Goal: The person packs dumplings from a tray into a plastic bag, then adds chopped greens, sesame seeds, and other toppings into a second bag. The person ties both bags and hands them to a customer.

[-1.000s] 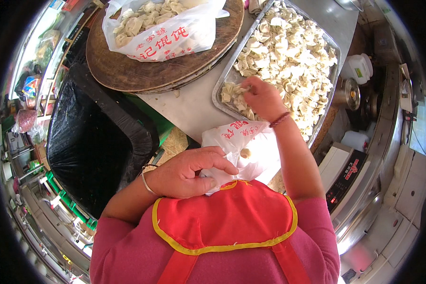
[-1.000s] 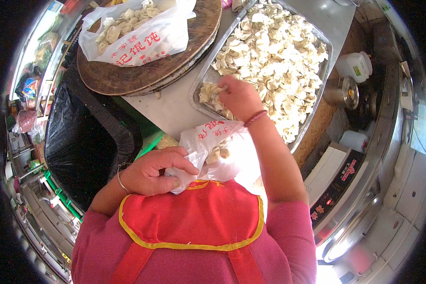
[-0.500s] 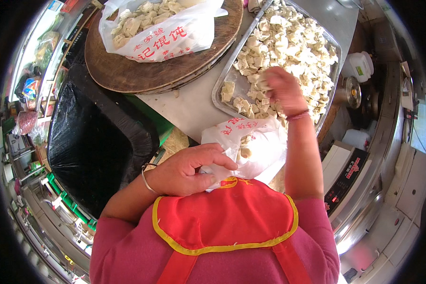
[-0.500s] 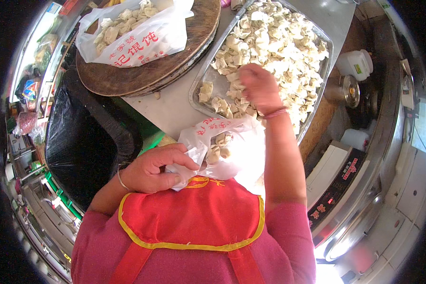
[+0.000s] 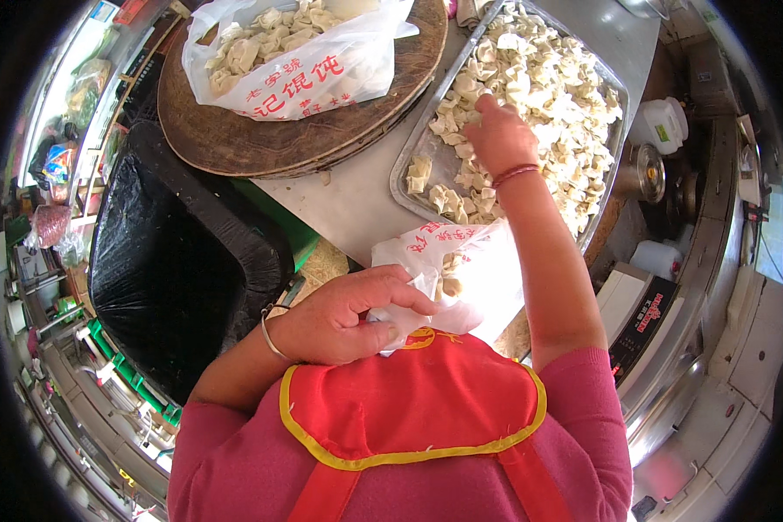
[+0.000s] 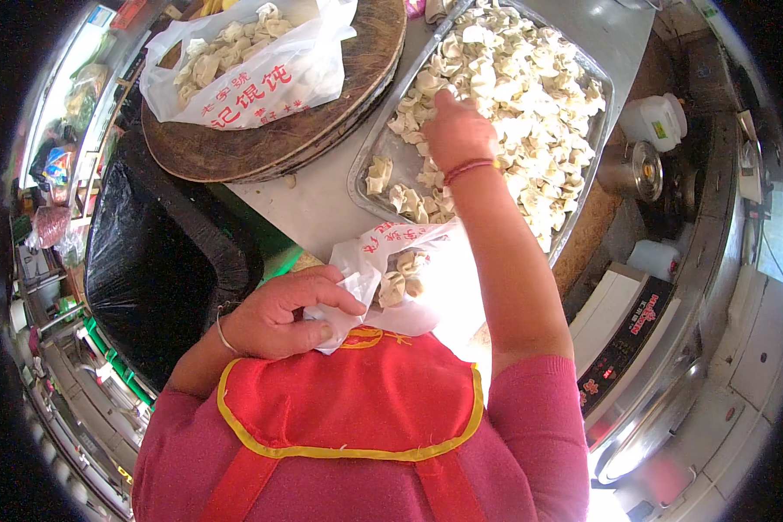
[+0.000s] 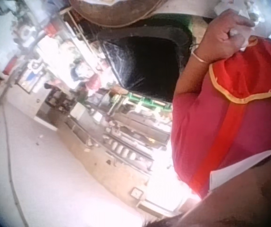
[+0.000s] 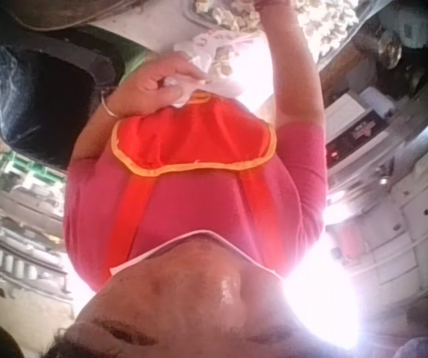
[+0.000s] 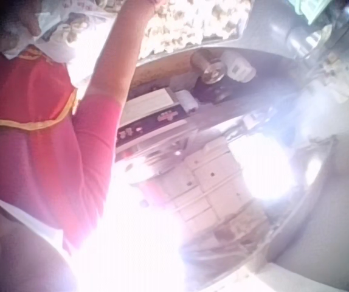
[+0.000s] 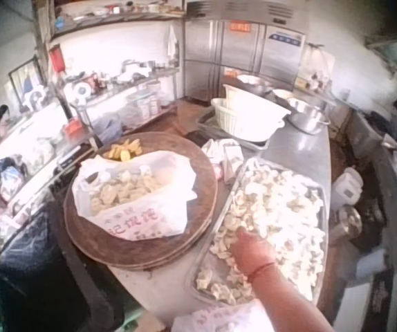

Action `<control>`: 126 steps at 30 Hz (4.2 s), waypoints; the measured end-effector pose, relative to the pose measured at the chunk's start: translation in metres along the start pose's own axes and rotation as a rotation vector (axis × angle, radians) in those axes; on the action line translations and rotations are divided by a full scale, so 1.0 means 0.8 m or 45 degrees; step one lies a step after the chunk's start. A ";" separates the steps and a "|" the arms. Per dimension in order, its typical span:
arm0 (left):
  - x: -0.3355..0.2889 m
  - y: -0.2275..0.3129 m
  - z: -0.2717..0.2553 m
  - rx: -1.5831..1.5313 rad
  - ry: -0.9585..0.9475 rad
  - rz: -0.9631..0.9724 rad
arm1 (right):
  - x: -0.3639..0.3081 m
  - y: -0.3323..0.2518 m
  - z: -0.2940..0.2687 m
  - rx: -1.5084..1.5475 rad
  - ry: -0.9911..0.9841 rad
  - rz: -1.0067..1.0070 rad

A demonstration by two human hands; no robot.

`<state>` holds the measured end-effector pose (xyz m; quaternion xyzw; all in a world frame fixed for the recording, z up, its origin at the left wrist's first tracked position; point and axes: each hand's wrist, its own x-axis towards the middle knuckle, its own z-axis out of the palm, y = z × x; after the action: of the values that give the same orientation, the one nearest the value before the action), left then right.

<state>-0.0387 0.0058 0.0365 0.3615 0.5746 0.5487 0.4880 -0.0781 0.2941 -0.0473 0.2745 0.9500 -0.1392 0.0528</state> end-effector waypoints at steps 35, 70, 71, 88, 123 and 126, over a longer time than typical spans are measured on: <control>-0.002 -0.001 0.002 -0.082 0.276 -0.054 | -0.055 0.009 0.036 -0.429 0.131 -0.394; 0.002 -0.015 -0.004 0.000 0.189 0.004 | -0.002 0.036 0.006 -0.554 -0.082 -0.618; 0.003 -0.017 -0.004 0.002 0.191 0.010 | -0.001 0.037 0.003 -0.564 -0.104 -0.624; 0.005 -0.016 0.000 -0.057 0.206 -0.048 | 0.014 0.023 -0.010 -0.679 -0.157 -0.564; 0.007 0.002 0.001 -0.498 0.367 0.057 | -0.145 0.042 -0.075 1.388 -0.914 -0.134; 0.005 0.003 0.002 -0.764 0.267 -0.029 | -0.152 0.030 -0.034 0.856 -0.245 -0.622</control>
<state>-0.0383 0.0102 0.0385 0.1364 0.4382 0.7225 0.5171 0.0367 0.2598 -0.0057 0.0290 0.8795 -0.4747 0.0140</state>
